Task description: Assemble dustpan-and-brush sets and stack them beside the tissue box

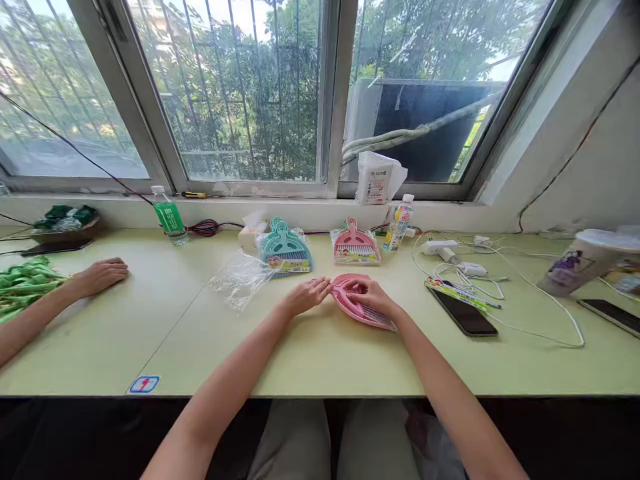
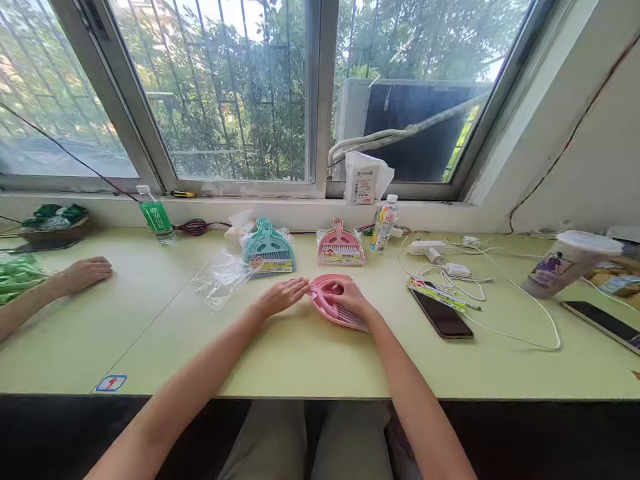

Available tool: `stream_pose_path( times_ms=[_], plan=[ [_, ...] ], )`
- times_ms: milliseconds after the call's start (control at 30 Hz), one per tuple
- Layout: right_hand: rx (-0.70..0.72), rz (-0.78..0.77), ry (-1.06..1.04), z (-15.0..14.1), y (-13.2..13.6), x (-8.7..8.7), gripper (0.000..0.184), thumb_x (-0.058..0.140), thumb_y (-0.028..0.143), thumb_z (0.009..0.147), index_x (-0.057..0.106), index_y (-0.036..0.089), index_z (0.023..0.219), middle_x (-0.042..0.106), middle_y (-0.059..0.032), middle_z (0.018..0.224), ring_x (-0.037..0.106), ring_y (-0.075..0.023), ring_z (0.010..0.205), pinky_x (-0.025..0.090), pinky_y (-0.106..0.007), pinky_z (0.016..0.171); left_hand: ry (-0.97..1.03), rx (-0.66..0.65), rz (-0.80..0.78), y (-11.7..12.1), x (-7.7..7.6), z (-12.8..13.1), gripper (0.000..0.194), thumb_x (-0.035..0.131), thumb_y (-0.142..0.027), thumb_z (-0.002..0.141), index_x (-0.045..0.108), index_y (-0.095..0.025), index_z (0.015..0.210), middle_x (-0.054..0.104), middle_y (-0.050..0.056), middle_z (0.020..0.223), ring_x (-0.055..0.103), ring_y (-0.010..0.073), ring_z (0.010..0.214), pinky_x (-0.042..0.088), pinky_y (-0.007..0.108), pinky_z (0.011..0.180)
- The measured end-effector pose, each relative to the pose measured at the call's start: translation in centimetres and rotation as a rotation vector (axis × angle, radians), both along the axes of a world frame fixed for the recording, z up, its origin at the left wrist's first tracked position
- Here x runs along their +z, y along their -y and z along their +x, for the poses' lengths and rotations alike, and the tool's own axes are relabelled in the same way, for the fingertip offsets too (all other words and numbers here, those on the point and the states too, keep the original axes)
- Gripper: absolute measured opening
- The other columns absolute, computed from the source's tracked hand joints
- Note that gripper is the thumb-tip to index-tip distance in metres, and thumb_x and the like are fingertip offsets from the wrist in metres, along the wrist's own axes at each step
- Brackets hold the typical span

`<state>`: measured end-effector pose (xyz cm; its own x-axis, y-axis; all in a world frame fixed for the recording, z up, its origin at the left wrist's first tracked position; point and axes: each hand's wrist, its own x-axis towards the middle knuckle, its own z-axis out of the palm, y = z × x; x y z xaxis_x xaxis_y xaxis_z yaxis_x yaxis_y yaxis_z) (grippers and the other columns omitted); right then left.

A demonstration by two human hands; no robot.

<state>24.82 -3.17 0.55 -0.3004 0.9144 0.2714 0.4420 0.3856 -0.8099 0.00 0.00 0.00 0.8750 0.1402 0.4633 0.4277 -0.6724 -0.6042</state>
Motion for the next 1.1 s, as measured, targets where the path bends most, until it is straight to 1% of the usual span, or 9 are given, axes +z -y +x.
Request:
stream_pose_path(
  times_ms=[133, 233, 367, 533, 667, 733, 800, 900, 1100],
  plan=[
    [0.04, 0.06, 0.011, 0.1, -0.1, 0.3, 0.024, 0.069, 0.036, 0.078, 0.072, 0.02, 0.096, 0.072, -0.0063, 0.104, 0.064, -0.0232, 0.097, 0.046, -0.035, 0.087, -0.025, 0.035, -0.073, -0.3, -0.4, 0.1, 0.026, 0.045, -0.009, 0.092, 0.061, -0.009, 0.114, 0.068, 0.015, 0.118, 0.067, 0.0189, 0.106, 0.053, 0.026, 0.076],
    [0.053, 0.099, 0.023, 0.2, -0.3, 0.3, 0.024, 0.069, 0.037, 0.078, 0.073, 0.02, 0.094, 0.072, -0.0063, 0.102, 0.064, -0.0232, 0.095, 0.046, -0.036, 0.087, -0.029, 0.049, -0.105, -0.3, -0.5, 0.2, 0.026, 0.045, -0.008, 0.092, 0.061, -0.01, 0.112, 0.068, 0.014, 0.118, 0.067, 0.0184, 0.106, 0.053, 0.025, 0.079],
    [0.055, 0.051, 0.003, 0.1, -0.4, 0.0, 0.025, 0.07, 0.037, 0.077, 0.073, 0.019, 0.094, 0.072, -0.0066, 0.102, 0.064, -0.0228, 0.094, 0.047, -0.036, 0.086, -0.007, 0.03, -0.128, -0.3, -0.6, 0.3, 0.026, 0.043, -0.008, 0.093, 0.062, -0.012, 0.11, 0.068, 0.013, 0.117, 0.066, 0.0177, 0.106, 0.053, 0.029, 0.088],
    [0.045, -0.03, -0.022, -0.2, -0.4, -0.4, 0.028, 0.071, 0.036, 0.075, 0.072, 0.019, 0.098, 0.073, -0.0066, 0.102, 0.065, -0.0223, 0.094, 0.048, -0.036, 0.085, 0.066, -0.026, -0.225, -0.1, -0.4, 0.1, 0.025, 0.042, -0.008, 0.094, 0.062, -0.011, 0.107, 0.069, 0.014, 0.113, 0.066, 0.0172, 0.104, 0.051, 0.031, 0.094],
    [0.026, 0.002, -0.029, -0.5, -0.3, -0.4, 0.029, 0.072, 0.037, 0.075, 0.072, 0.02, 0.099, 0.072, -0.0068, 0.104, 0.064, -0.0231, 0.097, 0.048, -0.037, 0.087, 0.141, -0.104, -0.338, 0.4, 0.4, 0.0, 0.036, 0.036, -0.008, 0.095, 0.061, -0.013, 0.121, 0.062, 0.012, 0.129, 0.059, 0.0182, 0.117, 0.046, 0.034, 0.104],
    [0.029, 0.017, -0.029, -0.7, -0.3, -0.4, 0.03, 0.071, 0.038, 0.075, 0.072, 0.02, 0.099, 0.072, -0.0072, 0.104, 0.064, -0.0237, 0.098, 0.047, -0.038, 0.089, 0.11, -0.092, -0.399, 0.7, 0.6, 0.1, 0.044, 0.03, -0.008, 0.096, 0.057, -0.018, 0.129, 0.06, 0.008, 0.133, 0.057, 0.0169, 0.12, 0.045, 0.033, 0.104],
    [0.045, 0.03, -0.024, -0.9, -0.3, -0.5, 0.031, 0.071, 0.038, 0.075, 0.072, 0.019, 0.1, 0.072, -0.0077, 0.103, 0.064, -0.0241, 0.099, 0.047, -0.039, 0.09, 0.045, -0.053, -0.436, 0.8, 0.6, 0.1, 0.048, 0.026, -0.009, 0.097, 0.056, -0.021, 0.131, 0.062, 0.005, 0.131, 0.058, 0.0154, 0.119, 0.045, 0.032, 0.102],
    [0.059, 0.037, -0.019, -1.1, -0.4, -0.6, 0.031, 0.071, 0.037, 0.075, 0.071, 0.019, 0.1, 0.072, -0.008, 0.104, 0.064, -0.0243, 0.098, 0.047, -0.039, 0.09, 0.009, -0.024, -0.434, 0.8, 0.2, 0.2, 0.05, 0.022, -0.009, 0.097, 0.058, -0.019, 0.129, 0.063, 0.006, 0.129, 0.058, 0.0152, 0.119, 0.046, 0.032, 0.101],
    [0.062, 0.045, -0.034, -1.0, -0.6, -0.9, 0.029, 0.07, 0.035, 0.075, 0.071, 0.02, 0.1, 0.072, -0.008, 0.106, 0.064, -0.0247, 0.102, 0.047, -0.04, 0.093, 0.034, -0.022, -0.404, 0.6, -0.4, 0.4, 0.049, 0.024, -0.009, 0.096, 0.06, -0.018, 0.127, 0.064, 0.008, 0.127, 0.06, 0.0165, 0.117, 0.047, 0.034, 0.098]
  ],
)
